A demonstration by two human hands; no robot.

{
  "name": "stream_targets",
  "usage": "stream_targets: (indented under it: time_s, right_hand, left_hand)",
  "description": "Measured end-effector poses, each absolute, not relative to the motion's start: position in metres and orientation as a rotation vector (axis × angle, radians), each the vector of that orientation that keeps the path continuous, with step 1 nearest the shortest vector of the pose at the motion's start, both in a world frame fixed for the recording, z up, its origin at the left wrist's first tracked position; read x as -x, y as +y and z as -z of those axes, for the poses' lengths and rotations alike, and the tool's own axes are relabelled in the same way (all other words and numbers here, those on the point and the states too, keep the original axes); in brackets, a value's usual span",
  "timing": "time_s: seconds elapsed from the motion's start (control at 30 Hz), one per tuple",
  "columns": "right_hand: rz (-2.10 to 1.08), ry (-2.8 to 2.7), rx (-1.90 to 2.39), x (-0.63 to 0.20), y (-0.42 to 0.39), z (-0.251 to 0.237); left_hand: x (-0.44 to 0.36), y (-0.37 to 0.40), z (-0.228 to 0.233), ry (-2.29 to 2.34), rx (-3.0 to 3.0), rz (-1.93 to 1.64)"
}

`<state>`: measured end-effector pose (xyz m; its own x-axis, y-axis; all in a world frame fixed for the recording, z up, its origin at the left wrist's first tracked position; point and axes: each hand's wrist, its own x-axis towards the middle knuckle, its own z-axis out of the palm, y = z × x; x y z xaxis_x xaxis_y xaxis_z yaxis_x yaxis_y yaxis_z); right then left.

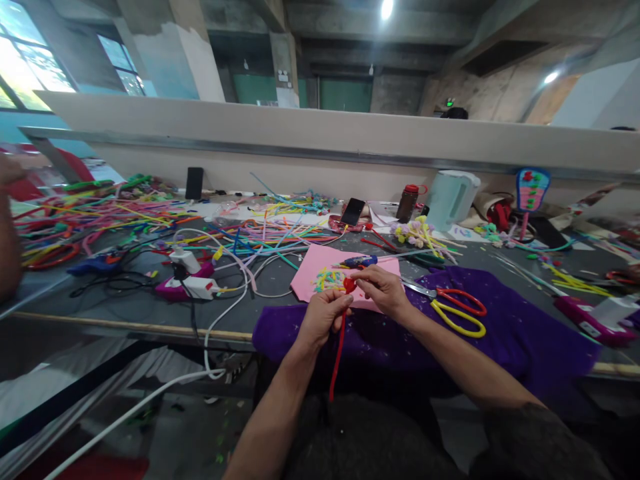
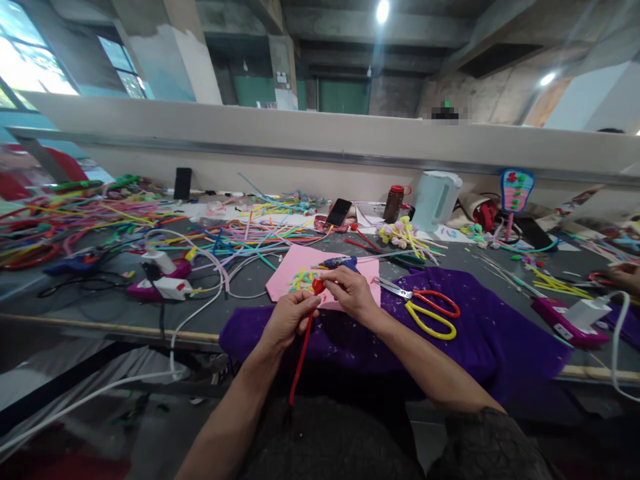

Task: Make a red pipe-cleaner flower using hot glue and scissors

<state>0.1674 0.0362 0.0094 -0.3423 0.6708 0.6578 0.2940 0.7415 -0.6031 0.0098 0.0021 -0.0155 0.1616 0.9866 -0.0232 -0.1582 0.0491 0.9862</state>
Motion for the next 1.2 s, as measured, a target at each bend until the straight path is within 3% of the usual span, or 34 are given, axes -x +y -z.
stream_targets:
  time_s: [0.77, 1.2]
  right_hand:
    - [-0.491, -1.937, 0.752, -0.169, 0.039, -0.007]
    - [-1.164, -1.833, 0.868, -0.150, 0.027, -0.008]
  left_hand:
    - [-0.010, 0.003, 0.016, 0.980, -1.142, -1.134]
    - [-0.005, 0.009, 0.017, 0.792, -0.823, -1.294]
